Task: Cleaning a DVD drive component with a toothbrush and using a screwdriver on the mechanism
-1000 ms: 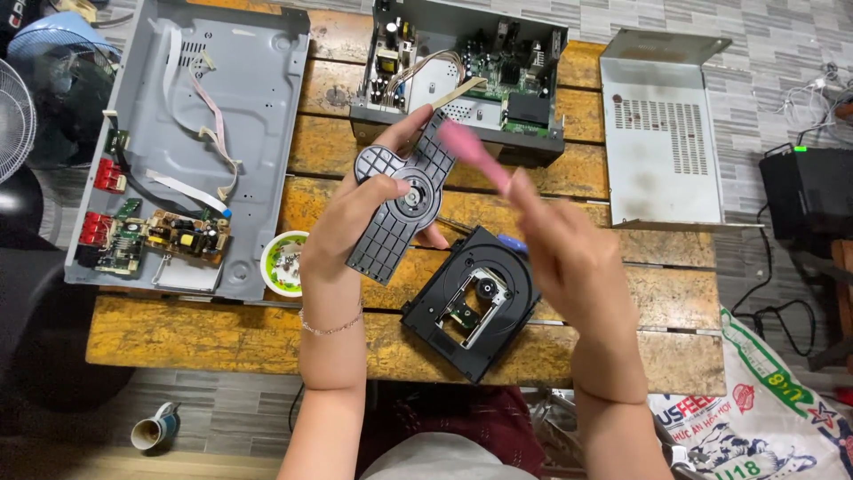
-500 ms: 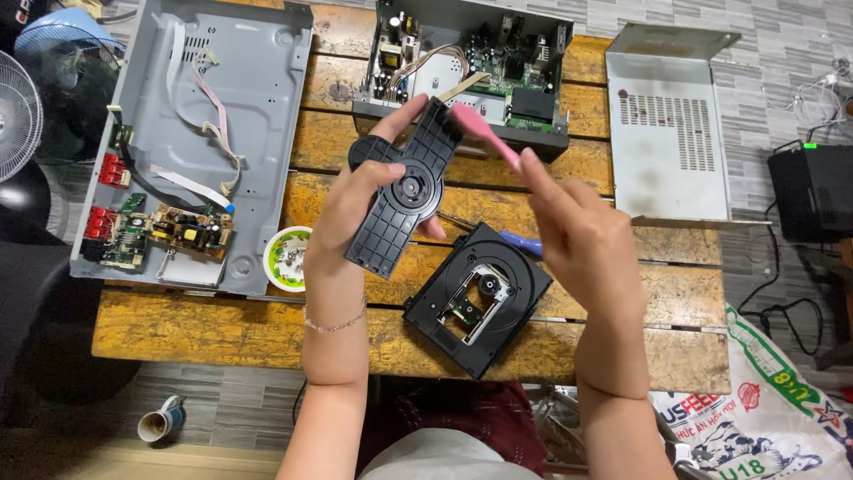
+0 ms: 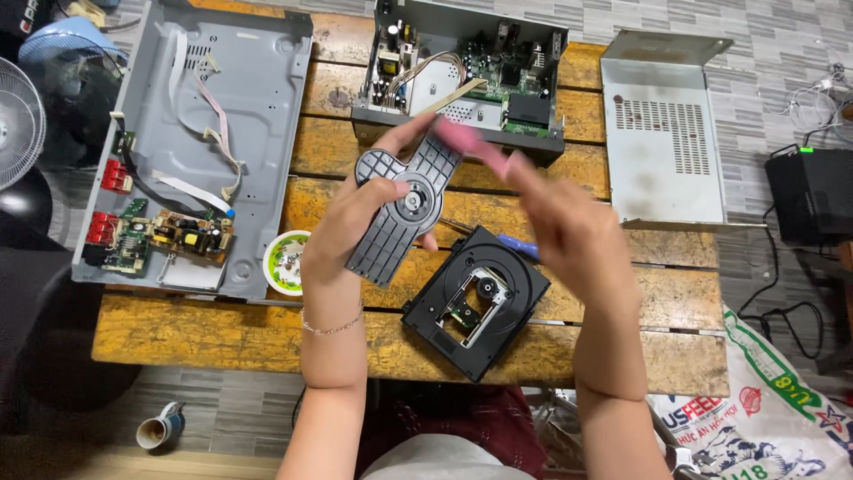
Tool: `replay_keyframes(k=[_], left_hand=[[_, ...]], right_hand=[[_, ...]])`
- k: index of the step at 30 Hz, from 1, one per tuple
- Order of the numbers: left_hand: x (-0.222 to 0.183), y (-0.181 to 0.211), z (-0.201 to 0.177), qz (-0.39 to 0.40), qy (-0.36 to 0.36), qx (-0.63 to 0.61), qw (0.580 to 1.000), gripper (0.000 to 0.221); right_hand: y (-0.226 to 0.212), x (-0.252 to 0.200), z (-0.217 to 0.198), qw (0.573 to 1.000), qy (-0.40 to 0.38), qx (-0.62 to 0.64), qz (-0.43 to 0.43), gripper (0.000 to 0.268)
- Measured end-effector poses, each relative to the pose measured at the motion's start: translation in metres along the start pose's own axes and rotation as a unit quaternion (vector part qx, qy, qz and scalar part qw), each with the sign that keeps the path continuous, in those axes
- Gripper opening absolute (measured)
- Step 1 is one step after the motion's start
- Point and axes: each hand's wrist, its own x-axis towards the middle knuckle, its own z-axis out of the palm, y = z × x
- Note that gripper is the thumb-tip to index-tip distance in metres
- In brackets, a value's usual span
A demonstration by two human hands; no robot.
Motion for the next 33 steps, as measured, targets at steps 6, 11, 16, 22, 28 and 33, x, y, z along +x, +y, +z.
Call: replay_keyframes(k=[6,11,16,22,28,33], left_hand=[[0.003,-0.005,-0.006,-0.001,0.009,-0.004,1.0,0.076],[0.004,-0.011,-0.008,-0.011,0.034,-0.029,0.999,0.075],[0.002,-0.006,-0.002,-0.002,0.043,-0.045,0.998,0.072],[0.004,-0.004,0.002,0.005,0.008,-0.002,1.0,0.073],[0.004,-0.011,0.0,-0.018,-0.005,-0.06,0.998,0.07],[0.004,-0.004,0.018,0.047,0.023,0.099,0.994,0.075]], right_hand=[[-0.004,-0.016,0.008,0.995,0.083,-0.043,0.018,0.048],[0.002,0.002,0.01,0.996,0.035,-0.083,-0.006,0.053],[0.006,-0.011,0.013,0.998,0.037,-0.038,-0.021,0.05],[0.002,-0.002,0.007,0.989,0.083,-0.12,-0.032,0.052],[-0.003,0.005,0.017,0.994,0.057,-0.068,-0.066,0.047],[0.001,-0.004,0.015,0.995,0.055,-0.06,-0.051,0.052]])
